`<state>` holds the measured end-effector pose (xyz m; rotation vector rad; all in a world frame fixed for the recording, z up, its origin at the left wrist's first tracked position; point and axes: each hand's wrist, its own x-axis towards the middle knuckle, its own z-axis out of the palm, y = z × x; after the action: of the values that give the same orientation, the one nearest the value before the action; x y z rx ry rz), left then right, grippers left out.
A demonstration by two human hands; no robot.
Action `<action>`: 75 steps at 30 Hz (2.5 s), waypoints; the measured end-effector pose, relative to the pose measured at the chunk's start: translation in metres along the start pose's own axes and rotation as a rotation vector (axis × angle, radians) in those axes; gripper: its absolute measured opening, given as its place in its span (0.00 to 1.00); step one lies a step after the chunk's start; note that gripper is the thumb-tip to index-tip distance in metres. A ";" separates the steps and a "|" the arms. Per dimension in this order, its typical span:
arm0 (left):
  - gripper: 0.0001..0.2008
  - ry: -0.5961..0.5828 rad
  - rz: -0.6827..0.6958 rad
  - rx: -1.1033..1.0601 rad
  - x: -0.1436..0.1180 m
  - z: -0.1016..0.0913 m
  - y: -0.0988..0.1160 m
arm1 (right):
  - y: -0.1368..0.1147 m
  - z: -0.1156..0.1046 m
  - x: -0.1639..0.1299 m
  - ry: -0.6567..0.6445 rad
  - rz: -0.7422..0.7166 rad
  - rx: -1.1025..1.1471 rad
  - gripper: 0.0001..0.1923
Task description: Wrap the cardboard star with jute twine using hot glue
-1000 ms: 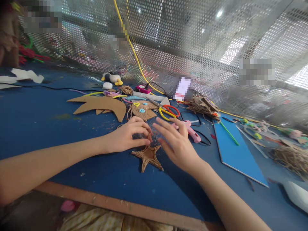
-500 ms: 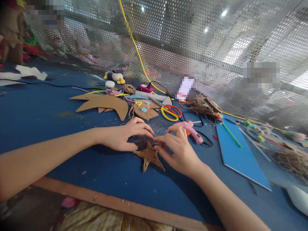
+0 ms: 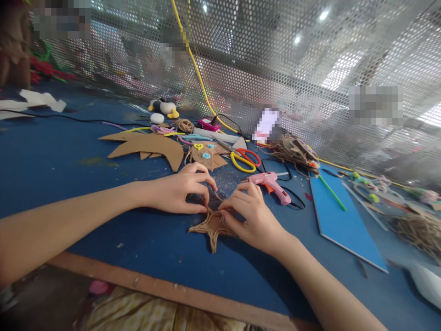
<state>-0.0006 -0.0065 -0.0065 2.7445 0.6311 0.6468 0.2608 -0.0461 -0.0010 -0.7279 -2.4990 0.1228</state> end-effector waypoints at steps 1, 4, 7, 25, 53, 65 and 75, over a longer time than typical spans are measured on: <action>0.05 0.001 0.004 0.009 0.000 0.000 0.000 | -0.001 0.000 0.000 -0.013 0.013 0.020 0.07; 0.05 0.001 0.018 0.033 0.000 0.001 0.001 | -0.004 -0.001 0.000 -0.050 0.045 0.063 0.07; 0.05 0.002 0.031 0.052 -0.001 0.001 0.002 | -0.006 -0.002 0.000 -0.080 0.063 0.080 0.07; 0.05 -0.023 0.033 0.094 0.001 -0.003 0.006 | -0.007 -0.002 0.000 -0.128 0.029 0.048 0.06; 0.07 -0.055 0.199 0.148 0.002 -0.007 0.018 | -0.001 -0.017 0.000 -0.154 -0.058 0.028 0.04; 0.08 -0.037 0.161 0.145 0.001 -0.004 0.013 | -0.002 -0.014 0.001 -0.135 -0.132 -0.035 0.04; 0.08 -0.005 0.156 0.066 0.001 -0.001 0.015 | 0.001 -0.014 -0.001 -0.140 -0.151 -0.018 0.05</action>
<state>0.0048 -0.0193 -0.0007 2.8770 0.4476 0.6636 0.2692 -0.0466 0.0108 -0.5526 -2.6813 0.0996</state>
